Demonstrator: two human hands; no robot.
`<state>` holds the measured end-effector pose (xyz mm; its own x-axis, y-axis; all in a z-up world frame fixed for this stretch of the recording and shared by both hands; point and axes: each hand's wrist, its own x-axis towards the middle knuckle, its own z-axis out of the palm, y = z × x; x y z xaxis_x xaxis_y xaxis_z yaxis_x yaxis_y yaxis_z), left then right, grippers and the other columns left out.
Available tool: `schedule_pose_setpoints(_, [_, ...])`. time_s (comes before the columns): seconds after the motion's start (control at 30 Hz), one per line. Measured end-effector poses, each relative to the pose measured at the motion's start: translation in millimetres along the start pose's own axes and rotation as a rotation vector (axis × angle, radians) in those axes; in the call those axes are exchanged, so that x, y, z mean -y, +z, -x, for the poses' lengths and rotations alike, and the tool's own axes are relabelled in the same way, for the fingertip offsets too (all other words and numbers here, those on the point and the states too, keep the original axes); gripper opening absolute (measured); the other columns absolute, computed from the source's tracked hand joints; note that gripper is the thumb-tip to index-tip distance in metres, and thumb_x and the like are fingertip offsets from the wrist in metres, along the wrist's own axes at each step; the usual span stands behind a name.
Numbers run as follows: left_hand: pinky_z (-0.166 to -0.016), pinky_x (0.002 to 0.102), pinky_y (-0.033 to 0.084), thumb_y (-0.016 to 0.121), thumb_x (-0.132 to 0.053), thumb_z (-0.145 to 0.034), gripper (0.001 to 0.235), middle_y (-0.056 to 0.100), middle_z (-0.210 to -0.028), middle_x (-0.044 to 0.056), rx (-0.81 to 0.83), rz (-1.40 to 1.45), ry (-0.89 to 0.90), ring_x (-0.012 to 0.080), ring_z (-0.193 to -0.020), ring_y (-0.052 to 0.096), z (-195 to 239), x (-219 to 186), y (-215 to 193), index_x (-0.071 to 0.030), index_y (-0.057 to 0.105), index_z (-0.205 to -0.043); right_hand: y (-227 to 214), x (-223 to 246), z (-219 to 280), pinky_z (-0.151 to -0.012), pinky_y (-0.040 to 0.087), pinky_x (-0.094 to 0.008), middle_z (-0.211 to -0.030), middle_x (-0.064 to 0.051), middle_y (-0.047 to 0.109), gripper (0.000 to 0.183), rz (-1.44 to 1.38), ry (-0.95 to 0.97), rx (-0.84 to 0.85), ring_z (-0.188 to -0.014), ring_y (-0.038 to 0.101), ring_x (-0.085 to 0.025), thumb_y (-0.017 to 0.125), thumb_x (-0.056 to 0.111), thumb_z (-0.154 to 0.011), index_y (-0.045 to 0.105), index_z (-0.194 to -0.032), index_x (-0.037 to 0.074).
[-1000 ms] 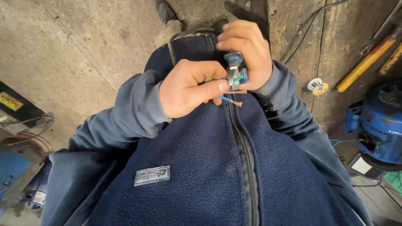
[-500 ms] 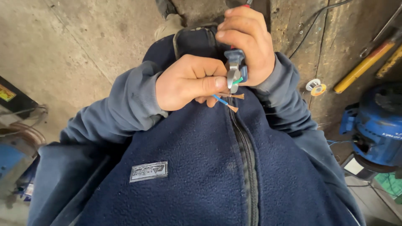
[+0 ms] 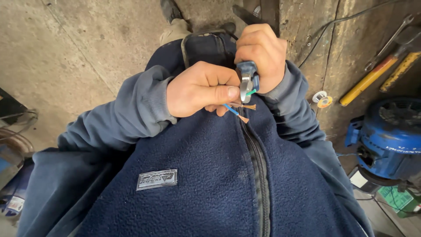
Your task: Stripping insulation from electrical wires and preparing them for connection using various tools in a workshop environment.
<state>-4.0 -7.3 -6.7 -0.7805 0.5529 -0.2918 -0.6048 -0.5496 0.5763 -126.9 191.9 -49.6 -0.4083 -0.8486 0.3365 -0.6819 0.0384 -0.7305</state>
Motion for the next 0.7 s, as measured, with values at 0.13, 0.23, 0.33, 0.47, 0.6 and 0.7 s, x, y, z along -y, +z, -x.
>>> schedule_pose_setpoints(0.13, [-0.063,0.022,0.043,0.057,-0.028,-0.108,0.029,0.071,-0.097,0.002,-0.01,0.006,0.001,0.0083,-0.076,0.059,-1.9,5.2,-3.5,-0.001,0.068,-0.108,-7.3,14.4,-12.1,-0.072,0.05,-0.039,-0.102,-0.012,0.066,0.029,-0.017,0.048,0.015,-0.1,0.068,-0.033,0.084,0.014,-0.083,0.062,-0.1,0.005])
schedule_pose_setpoints(0.23, [-0.071,0.024,0.046,0.057,-0.027,-0.112,0.029,0.065,-0.094,-0.001,0.03,-0.074,0.088,0.0083,-0.079,0.057,-7.1,7.7,-4.3,0.0,0.066,-0.108,-9.2,23.6,-6.9,-0.081,0.053,-0.047,-0.098,-0.018,0.062,0.046,-0.203,0.079,0.062,-0.097,0.064,-0.039,0.083,0.03,-0.076,0.056,-0.097,-0.001])
schedule_pose_setpoints(0.33, [-0.068,0.024,0.043,0.056,-0.026,-0.108,0.028,0.064,-0.091,-0.002,0.045,-0.033,0.051,0.0069,-0.075,0.049,-9.0,3.2,-0.2,0.0,0.065,-0.109,4.6,16.4,24.0,-0.085,0.054,-0.039,-0.108,-0.015,0.064,0.05,-0.342,0.223,0.052,-0.097,0.065,-0.032,0.086,0.038,-0.085,0.058,-0.105,0.001])
schedule_pose_setpoints(0.47, [-0.068,0.025,0.038,0.053,-0.028,-0.113,0.03,0.051,-0.079,-0.003,0.092,-0.1,0.086,0.0074,-0.074,0.045,-12.4,1.9,-0.3,-0.001,0.061,-0.103,18.5,13.1,34.9,-0.087,0.051,-0.037,-0.109,-0.013,0.06,0.051,-0.555,0.301,-0.027,-0.095,0.06,-0.027,0.086,0.036,-0.085,0.056,-0.109,0.002])
schedule_pose_setpoints(0.6, [-0.067,0.026,0.039,0.054,-0.027,-0.111,0.028,0.052,-0.08,-0.003,0.075,-0.057,0.055,0.0081,-0.073,0.046,-17.6,2.0,-1.2,-0.002,0.06,-0.102,28.8,9.2,42.6,-0.089,0.047,-0.039,-0.108,-0.013,0.057,0.053,-0.762,0.259,-0.111,-0.1,0.056,-0.026,0.083,0.033,-0.083,0.053,-0.11,0.0])
schedule_pose_setpoints(0.7, [-0.064,0.025,0.037,0.054,-0.029,-0.11,0.029,0.05,-0.075,-0.002,0.056,-0.133,0.071,0.0066,-0.068,0.043,8.6,-5.4,-14.7,-0.004,0.06,-0.098,8.3,6.9,48.1,-0.086,0.056,-0.046,-0.113,-0.016,0.063,0.026,-0.537,0.567,-0.388,-0.1,0.063,-0.032,0.059,0.007,-0.085,0.062,-0.111,0.001])
